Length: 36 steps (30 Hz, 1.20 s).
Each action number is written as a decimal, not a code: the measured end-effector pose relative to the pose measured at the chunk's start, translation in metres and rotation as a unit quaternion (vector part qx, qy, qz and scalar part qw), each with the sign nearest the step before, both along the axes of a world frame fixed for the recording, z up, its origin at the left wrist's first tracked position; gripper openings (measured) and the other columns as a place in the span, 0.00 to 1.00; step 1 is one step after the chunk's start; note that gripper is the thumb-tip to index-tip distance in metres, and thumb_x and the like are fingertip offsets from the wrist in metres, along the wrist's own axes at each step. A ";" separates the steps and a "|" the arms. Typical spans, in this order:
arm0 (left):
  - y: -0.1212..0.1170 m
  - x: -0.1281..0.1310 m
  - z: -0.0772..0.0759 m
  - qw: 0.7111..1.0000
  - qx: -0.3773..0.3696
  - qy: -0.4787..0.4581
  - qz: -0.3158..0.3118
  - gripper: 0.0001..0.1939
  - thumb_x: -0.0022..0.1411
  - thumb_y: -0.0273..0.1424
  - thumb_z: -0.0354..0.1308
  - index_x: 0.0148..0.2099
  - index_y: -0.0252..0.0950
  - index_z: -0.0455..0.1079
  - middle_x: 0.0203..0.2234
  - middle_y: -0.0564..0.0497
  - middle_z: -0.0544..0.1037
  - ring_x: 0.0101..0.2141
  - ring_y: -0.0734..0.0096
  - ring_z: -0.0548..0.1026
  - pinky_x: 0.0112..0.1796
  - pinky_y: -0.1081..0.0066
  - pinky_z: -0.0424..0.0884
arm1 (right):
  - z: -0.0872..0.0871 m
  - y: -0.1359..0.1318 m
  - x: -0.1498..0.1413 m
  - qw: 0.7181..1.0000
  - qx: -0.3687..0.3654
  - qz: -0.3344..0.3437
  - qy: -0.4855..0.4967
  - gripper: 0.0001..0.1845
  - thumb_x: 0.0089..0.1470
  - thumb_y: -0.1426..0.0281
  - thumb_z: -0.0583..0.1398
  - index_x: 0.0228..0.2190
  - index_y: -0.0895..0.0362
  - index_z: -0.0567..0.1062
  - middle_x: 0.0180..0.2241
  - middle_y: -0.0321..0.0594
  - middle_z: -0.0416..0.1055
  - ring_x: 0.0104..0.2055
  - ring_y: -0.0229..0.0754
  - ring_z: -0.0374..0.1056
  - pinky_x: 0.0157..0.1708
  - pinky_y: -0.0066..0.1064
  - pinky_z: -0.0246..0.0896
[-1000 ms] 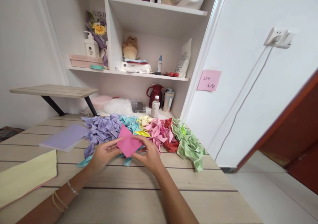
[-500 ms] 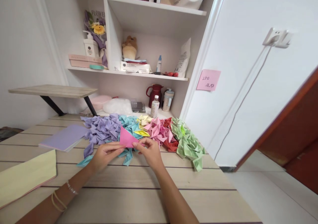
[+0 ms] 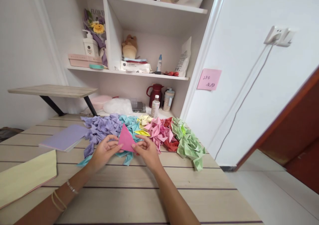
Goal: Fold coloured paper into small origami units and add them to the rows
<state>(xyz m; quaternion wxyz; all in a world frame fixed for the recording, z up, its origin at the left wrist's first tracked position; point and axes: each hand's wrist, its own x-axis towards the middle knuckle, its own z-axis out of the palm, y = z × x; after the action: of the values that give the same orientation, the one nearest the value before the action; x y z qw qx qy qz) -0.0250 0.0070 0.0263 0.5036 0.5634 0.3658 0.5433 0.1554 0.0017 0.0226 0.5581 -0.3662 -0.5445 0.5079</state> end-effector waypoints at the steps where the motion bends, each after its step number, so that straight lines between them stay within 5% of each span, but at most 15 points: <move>1: 0.000 0.000 0.001 1.000 -0.001 -0.006 -0.001 0.19 0.46 0.31 0.64 0.40 0.36 0.62 0.24 0.54 0.77 0.25 0.71 0.76 0.28 0.73 0.71 | -0.001 0.000 0.000 1.000 0.014 -0.004 -0.024 0.19 0.40 0.62 0.65 0.36 0.57 0.73 0.23 0.34 0.70 0.24 0.35 0.64 0.25 0.27 0.61; 5: 0.002 0.001 0.002 1.000 -0.016 0.003 -0.019 0.24 0.47 0.31 0.63 0.46 0.35 0.59 0.24 0.53 0.76 0.22 0.73 0.74 0.20 0.78 0.65 | -0.001 -0.001 -0.002 0.993 0.065 -0.052 -0.089 0.12 0.43 0.62 0.63 0.24 0.59 0.76 0.23 0.38 0.72 0.25 0.37 0.64 0.27 0.28 0.60; 12: 0.005 0.002 -0.011 0.991 -0.101 -0.070 -0.045 0.13 0.44 0.33 0.65 0.32 0.32 0.69 0.17 0.55 0.73 0.18 0.80 0.69 0.22 0.80 0.64 | 0.000 -0.008 -0.009 0.999 0.005 -0.028 -0.022 0.14 0.34 0.64 0.68 0.16 0.60 0.72 0.16 0.33 0.67 0.19 0.32 0.58 0.20 0.24 0.51; 19: 0.005 0.001 -0.019 0.981 -0.133 -0.119 -0.079 0.13 0.42 0.31 0.67 0.30 0.32 0.70 0.18 0.54 0.74 0.20 0.80 0.71 0.25 0.80 0.67 | -0.009 -0.009 -0.013 0.987 -0.104 0.063 0.104 0.19 0.36 0.58 0.66 0.15 0.58 0.67 0.14 0.28 0.60 0.16 0.29 0.51 0.17 0.22 0.49; 26: 0.006 -0.001 -0.021 0.983 -0.120 -0.113 -0.082 0.12 0.43 0.31 0.67 0.29 0.32 0.70 0.19 0.54 0.75 0.20 0.79 0.71 0.26 0.79 0.68 | -0.005 -0.014 -0.017 0.969 -0.167 0.132 0.125 0.17 0.41 0.57 0.63 0.22 0.59 0.70 0.21 0.35 0.67 0.21 0.32 0.61 0.21 0.23 0.57; 30: 0.007 -0.002 -0.019 0.987 -0.108 -0.094 -0.075 0.12 0.43 0.33 0.66 0.30 0.32 0.71 0.17 0.54 0.74 0.19 0.79 0.70 0.24 0.78 0.67 | -0.004 -0.012 -0.016 0.990 -0.104 0.059 0.079 0.13 0.42 0.62 0.63 0.28 0.57 0.70 0.24 0.34 0.68 0.20 0.31 0.60 0.19 0.21 0.57; 34: 0.007 -0.002 -0.014 0.994 -0.084 -0.044 -0.060 0.14 0.42 0.34 0.66 0.31 0.32 0.72 0.17 0.52 0.74 0.19 0.76 0.71 0.23 0.77 0.67 | -0.003 -0.010 -0.012 1.000 0.012 0.015 -0.016 0.26 0.39 0.71 0.62 0.45 0.53 0.67 0.37 0.37 0.71 0.22 0.32 0.65 0.19 0.22 0.59; 36: 0.006 -0.001 -0.012 0.994 -0.087 -0.037 -0.053 0.13 0.43 0.34 0.66 0.31 0.32 0.73 0.19 0.52 0.76 0.21 0.74 0.72 0.25 0.76 0.68 | -0.003 -0.009 -0.011 0.996 0.063 0.010 -0.063 0.21 0.42 0.73 0.60 0.42 0.54 0.72 0.35 0.39 0.73 0.27 0.38 0.68 0.24 0.26 0.63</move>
<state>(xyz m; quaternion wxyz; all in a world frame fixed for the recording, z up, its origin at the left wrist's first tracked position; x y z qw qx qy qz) -0.0263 0.0127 0.0146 0.5922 0.5155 0.3624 0.5022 0.1442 -0.0074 0.0195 0.5394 -0.3561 -0.6135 0.4537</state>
